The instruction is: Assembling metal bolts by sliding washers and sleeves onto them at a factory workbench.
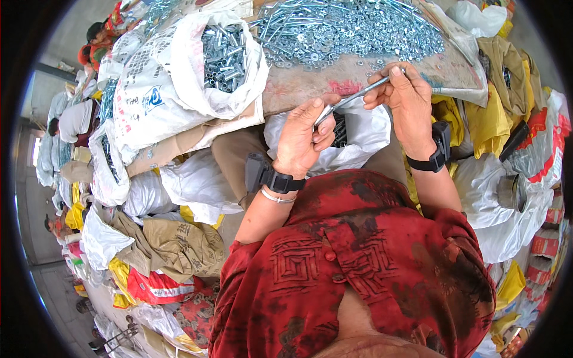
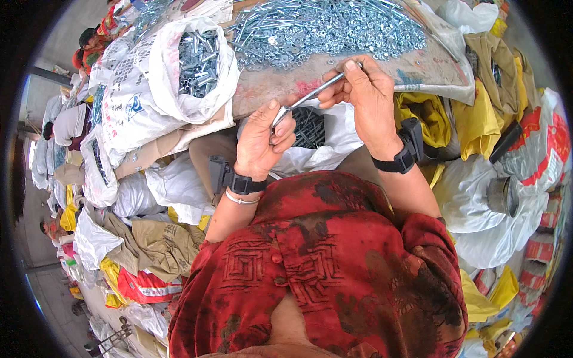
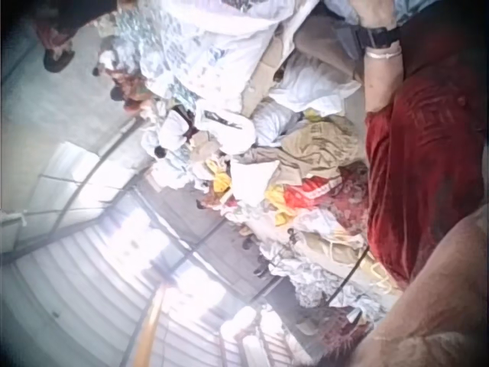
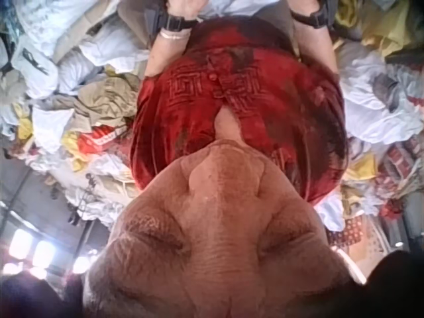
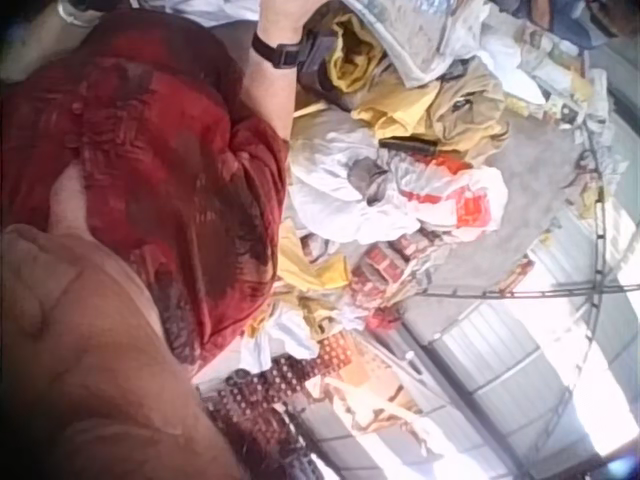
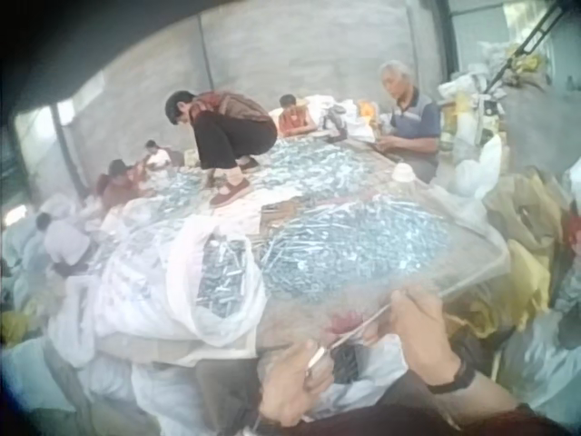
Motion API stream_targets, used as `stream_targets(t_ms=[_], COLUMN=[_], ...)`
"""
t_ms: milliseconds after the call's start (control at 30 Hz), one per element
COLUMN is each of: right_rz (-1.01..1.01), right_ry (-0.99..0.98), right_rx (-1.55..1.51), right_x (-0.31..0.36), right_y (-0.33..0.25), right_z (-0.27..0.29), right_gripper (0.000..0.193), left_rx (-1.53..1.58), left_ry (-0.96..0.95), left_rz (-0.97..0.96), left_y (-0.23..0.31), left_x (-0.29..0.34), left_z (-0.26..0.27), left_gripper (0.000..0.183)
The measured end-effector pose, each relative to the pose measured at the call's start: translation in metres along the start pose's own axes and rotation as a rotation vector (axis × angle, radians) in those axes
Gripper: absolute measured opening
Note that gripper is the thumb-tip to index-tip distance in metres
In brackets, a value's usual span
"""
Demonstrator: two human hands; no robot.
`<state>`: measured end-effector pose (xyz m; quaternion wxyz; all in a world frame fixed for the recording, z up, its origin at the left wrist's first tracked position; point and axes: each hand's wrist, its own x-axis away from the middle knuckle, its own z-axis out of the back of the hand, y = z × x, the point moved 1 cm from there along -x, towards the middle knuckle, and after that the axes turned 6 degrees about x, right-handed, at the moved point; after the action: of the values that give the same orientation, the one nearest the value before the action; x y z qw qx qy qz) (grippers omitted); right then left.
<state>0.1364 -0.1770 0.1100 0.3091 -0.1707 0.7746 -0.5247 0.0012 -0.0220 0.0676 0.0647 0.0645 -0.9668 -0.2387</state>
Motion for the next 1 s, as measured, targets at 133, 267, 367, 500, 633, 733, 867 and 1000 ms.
stream_targets(t_ms=[133, 267, 367, 500, 633, 733, 867, 1000], right_rz=[-0.006, -0.033, -0.045, -0.112, -0.368, -0.519, -0.451, 0.248], right_ry=[0.155, 0.029, -0.068, -0.003, -0.464, -0.506, -0.647, -0.451], right_rx=[-0.086, -0.027, 0.053, 0.018, 0.201, 0.237, 0.417, 1.153], right_x=[0.000, 0.001, 0.004, 0.001, -0.003, -0.009, -0.034, -0.086], right_y=[0.004, 0.005, 0.007, 0.027, 0.029, 0.053, 0.066, 0.081], right_z=[0.005, 0.002, -0.005, -0.003, -0.006, -0.032, -0.021, -0.021], right_gripper=[0.025, 0.024, 0.025, 0.032, 0.030, 0.026, 0.023, 0.021], left_rx=[-0.031, -0.184, -0.375, -0.069, -0.040, 0.036, -0.213, -0.333], left_ry=[-0.006, 0.039, 0.074, 0.101, 0.121, 0.065, 0.157, 0.116], left_rz=[-0.034, 0.002, 0.079, -0.153, -0.287, -0.014, -0.008, -0.035], left_y=[0.004, 0.005, 0.003, 0.019, 0.026, 0.002, 0.009, 0.007], left_x=[-0.008, -0.009, -0.008, -0.009, -0.012, -0.021, -0.016, -0.021], left_z=[0.010, 0.012, 0.008, 0.007, 0.027, 0.033, 0.044, 0.065], left_gripper=[0.028, 0.023, 0.020, 0.020, 0.020, 0.022, 0.023, 0.020])
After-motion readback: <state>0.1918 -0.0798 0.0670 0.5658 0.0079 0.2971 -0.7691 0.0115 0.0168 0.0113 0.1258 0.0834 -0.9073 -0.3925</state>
